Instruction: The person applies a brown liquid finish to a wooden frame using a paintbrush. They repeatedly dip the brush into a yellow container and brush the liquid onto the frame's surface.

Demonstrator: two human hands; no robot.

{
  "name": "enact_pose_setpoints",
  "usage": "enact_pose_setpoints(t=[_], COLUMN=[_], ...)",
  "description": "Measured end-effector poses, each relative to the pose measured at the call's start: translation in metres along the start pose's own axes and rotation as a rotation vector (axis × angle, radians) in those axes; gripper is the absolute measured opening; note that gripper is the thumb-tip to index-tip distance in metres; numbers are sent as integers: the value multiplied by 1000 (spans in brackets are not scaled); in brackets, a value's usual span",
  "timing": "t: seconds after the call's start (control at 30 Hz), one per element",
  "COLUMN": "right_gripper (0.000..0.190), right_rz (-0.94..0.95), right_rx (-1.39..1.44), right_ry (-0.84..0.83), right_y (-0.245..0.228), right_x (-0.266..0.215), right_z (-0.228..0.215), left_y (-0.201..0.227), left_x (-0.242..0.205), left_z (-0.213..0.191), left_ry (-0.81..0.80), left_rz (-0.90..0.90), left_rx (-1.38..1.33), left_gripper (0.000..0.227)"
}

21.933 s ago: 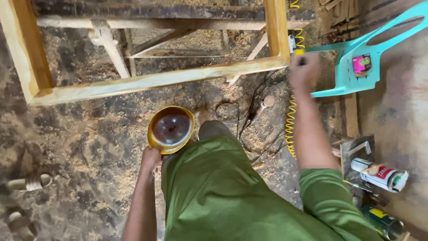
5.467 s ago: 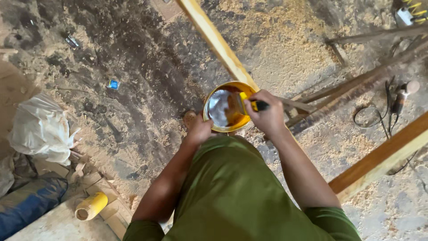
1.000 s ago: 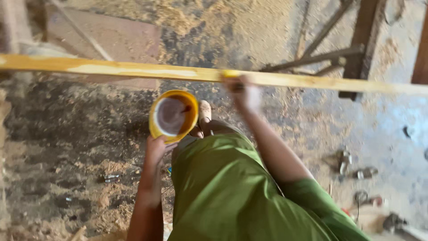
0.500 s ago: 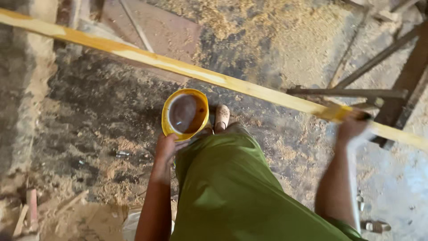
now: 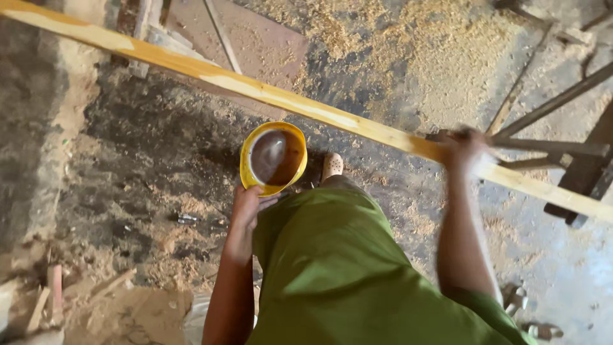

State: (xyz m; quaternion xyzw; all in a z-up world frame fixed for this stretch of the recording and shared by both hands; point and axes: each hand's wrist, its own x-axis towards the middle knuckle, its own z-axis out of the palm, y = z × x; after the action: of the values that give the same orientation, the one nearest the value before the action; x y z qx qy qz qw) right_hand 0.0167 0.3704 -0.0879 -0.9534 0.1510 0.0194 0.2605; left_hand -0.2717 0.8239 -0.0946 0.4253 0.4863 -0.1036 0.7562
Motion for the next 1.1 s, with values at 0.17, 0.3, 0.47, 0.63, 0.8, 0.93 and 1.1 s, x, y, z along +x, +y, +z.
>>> enact_pose_setpoints(t=[0.17, 0.3, 0.47, 0.63, 0.8, 0.93, 1.1], right_gripper=[23, 13, 18, 32, 18, 24, 17], right_rz=[-440, -534, -739, -550, -396, -304, -394], right_rx=[58, 420, 313, 6, -173, -57, -154], right_ry=[6, -87, -427, -424, -106, 21, -127], right_y=[-209, -346, -366, -218, -103, -125, -271], right_x=[-103, -155, -149, -115, -107, -111, -165], right_z=[115, 166, 178, 66, -39, -1, 150], left_y=[37, 71, 114, 146, 164, 166, 168], left_x=[17, 27, 42, 60, 75, 84, 76], left_z=[-47, -95, -156, -187, -193, -191, -187], left_ry=[-57, -58, -60, -97, -128, -172, -158], left_rz=[43, 63, 72, 120, 50, 1, -7], left_rx=[61, 153, 311, 282, 261, 201, 177], left_gripper=[39, 41, 47, 49, 43, 37, 38])
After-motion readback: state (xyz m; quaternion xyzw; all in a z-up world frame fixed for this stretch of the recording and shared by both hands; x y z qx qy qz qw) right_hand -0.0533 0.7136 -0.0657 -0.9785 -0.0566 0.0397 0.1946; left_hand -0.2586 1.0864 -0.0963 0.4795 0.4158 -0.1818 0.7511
